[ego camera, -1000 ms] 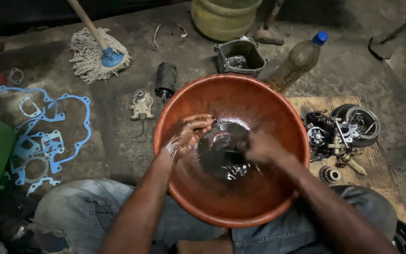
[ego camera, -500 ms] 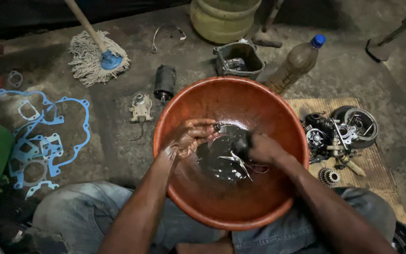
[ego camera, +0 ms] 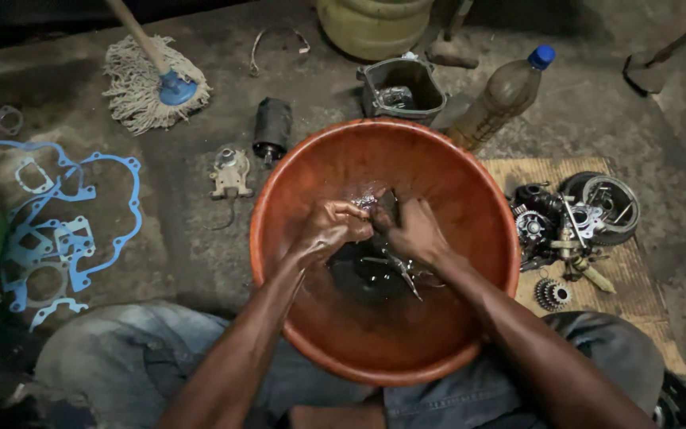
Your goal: The person sits on the floor and cleans various small mechanical parts by hand in a large orange basin filled with liquid. They repeatedly pick up parts, scrub them, and pour more liquid from a plastic bottle into the basin to continue the cleaning process.
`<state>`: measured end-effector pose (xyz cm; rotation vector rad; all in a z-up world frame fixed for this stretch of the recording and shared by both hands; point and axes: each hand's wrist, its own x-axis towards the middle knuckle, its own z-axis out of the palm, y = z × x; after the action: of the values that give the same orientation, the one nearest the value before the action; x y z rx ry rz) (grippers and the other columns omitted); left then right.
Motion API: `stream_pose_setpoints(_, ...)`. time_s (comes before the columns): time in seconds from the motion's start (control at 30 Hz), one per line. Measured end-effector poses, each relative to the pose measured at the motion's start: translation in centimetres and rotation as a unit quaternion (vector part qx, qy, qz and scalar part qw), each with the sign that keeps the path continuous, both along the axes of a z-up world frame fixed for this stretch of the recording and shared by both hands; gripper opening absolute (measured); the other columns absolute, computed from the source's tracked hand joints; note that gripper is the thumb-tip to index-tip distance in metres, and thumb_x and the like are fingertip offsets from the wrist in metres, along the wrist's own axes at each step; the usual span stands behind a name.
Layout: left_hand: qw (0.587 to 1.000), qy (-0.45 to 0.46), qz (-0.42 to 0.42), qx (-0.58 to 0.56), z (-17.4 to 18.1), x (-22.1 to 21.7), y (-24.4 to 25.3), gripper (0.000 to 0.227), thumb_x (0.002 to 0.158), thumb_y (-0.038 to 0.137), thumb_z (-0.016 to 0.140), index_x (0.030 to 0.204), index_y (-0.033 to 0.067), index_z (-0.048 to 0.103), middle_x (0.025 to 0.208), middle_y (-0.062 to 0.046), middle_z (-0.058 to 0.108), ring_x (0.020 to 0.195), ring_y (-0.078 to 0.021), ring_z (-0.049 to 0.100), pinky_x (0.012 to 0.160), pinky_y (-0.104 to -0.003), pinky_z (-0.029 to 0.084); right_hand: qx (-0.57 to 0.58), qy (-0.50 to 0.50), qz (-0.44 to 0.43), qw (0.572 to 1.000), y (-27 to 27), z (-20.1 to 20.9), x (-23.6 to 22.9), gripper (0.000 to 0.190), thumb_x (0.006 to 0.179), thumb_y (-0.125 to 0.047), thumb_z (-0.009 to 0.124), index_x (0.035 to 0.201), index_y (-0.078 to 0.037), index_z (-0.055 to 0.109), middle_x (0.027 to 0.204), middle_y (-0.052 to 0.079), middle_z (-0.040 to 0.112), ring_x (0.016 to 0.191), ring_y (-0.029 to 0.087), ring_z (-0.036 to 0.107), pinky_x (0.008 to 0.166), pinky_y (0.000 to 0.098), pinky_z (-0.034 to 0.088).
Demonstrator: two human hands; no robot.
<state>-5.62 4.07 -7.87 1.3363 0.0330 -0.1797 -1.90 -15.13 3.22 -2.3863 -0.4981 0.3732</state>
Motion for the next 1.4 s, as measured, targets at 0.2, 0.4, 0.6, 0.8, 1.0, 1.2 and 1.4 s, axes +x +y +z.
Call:
stream_pose_setpoints(0.2, 0.986, -0.014, -0.024, -0.164, -2.2, 0.3, 0.0, 0.024, 0.085, -0.008, 0.074, 0.107, -0.009, 0.064, 0.099, -0.017, 0.074, 0.087, -0.0246, 0.076, 0.079, -0.035, 0.068, 0.09, -0.045, 0.061, 0.993, -1.9, 0.1, -1.0, 0.039, 0.088, -0.021, 0.062, 0.121, -0.002, 0.058, 0.101, 0.022, 0.073, 0.095, 0.037, 0.074, 0.086, 0.0499, 0.057)
stream_pose_setpoints(0.4, 0.999, 0.028, 0.012, 0.018, 1.4, -0.4, 0.4, 0.023, 0.082, -0.005, 0.076, 0.103, -0.0074, 0.069, 0.1, -0.015, 0.077, 0.087, -0.0228, 0.077, 0.078, -0.032, 0.067, -0.033, -0.041, 0.0, 0.999, -0.7, -1.8, 1.1, 0.038, 0.09, -0.025, 0.066, 0.121, -0.003, 0.058, 0.106, 0.027, 0.069, 0.101, 0.041, 0.068, 0.091, 0.0527, 0.055)
stream_pose_setpoints(0.6, 0.998, -0.015, -0.037, -0.042, -0.4, -0.3, -0.3, 0.026, 0.081, -0.007, 0.081, 0.105, -0.0096, 0.071, 0.099, -0.021, 0.076, 0.087, -0.0245, 0.077, 0.081, -0.034, 0.067, -0.001, -0.036, -0.003, 0.999, -1.1, -3.0, 0.9, 0.043, 0.088, -0.023, 0.066, 0.124, -0.002, 0.057, 0.113, 0.027, 0.067, 0.107, 0.041, 0.066, 0.091, 0.0529, 0.053)
stream_pose_setpoints(0.8, 0.999, -0.028, -0.039, 0.0, -2.2, 1.2, 1.3, 0.03, 0.078, 0.001, 0.083, 0.105, -0.0047, 0.072, 0.1, -0.019, 0.077, 0.086, -0.0196, 0.077, 0.078, -0.03, 0.066, 0.001, 0.005, -0.005, 1.0, -1.8, -3.4, 1.6, 0.041, 0.089, -0.031, 0.065, 0.122, -0.005, 0.063, 0.103, 0.025, 0.073, 0.1, 0.039, 0.073, 0.091, 0.0508, 0.056)
stream_pose_setpoints(1.0, 0.999, -0.03, 0.009, -0.034, -2.7, -0.1, 0.1, 0.025, 0.079, -0.004, 0.084, 0.1, -0.0106, 0.072, 0.1, -0.019, 0.076, 0.086, -0.0182, 0.075, 0.076, -0.029, 0.064, -0.095, -0.021, 0.026, 0.995, -1.2, -3.7, 2.5, 0.034, 0.092, -0.032, 0.068, 0.11, -0.003, 0.065, 0.101, 0.024, 0.073, 0.099, 0.039, 0.071, 0.09, 0.0513, 0.057)
stream_pose_setpoints(1.2, 0.996, -0.011, -0.027, -0.08, -1.4, -0.4, -0.5, 0.022, 0.081, -0.005, 0.08, 0.1, -0.0085, 0.071, 0.096, -0.017, 0.076, 0.085, -0.0183, 0.077, 0.078, -0.029, 0.066, 0.052, -0.073, 0.016, 0.996, -0.8, -2.6, 0.1, 0.034, 0.089, -0.023, 0.063, 0.114, 0.0, 0.063, 0.093, 0.024, 0.07, 0.086, 0.039, 0.07, 0.078, 0.0522, 0.055)
stream_pose_setpoints(1.4, 0.997, -0.026, 0.039, 0.065, -0.1, -0.7, -0.8, 0.018, 0.078, -0.005, 0.081, 0.094, -0.0056, 0.073, 0.094, -0.015, 0.077, 0.083, -0.0162, 0.075, 0.073, -0.028, 0.064, -0.036, -0.017, 0.005, 0.999, -2.3, -4.0, 1.4, 0.04, 0.093, -0.035, 0.067, 0.106, 0.003, 0.067, 0.096, 0.024, 0.07, 0.089, 0.038, 0.07, 0.082, 0.0515, 0.056)
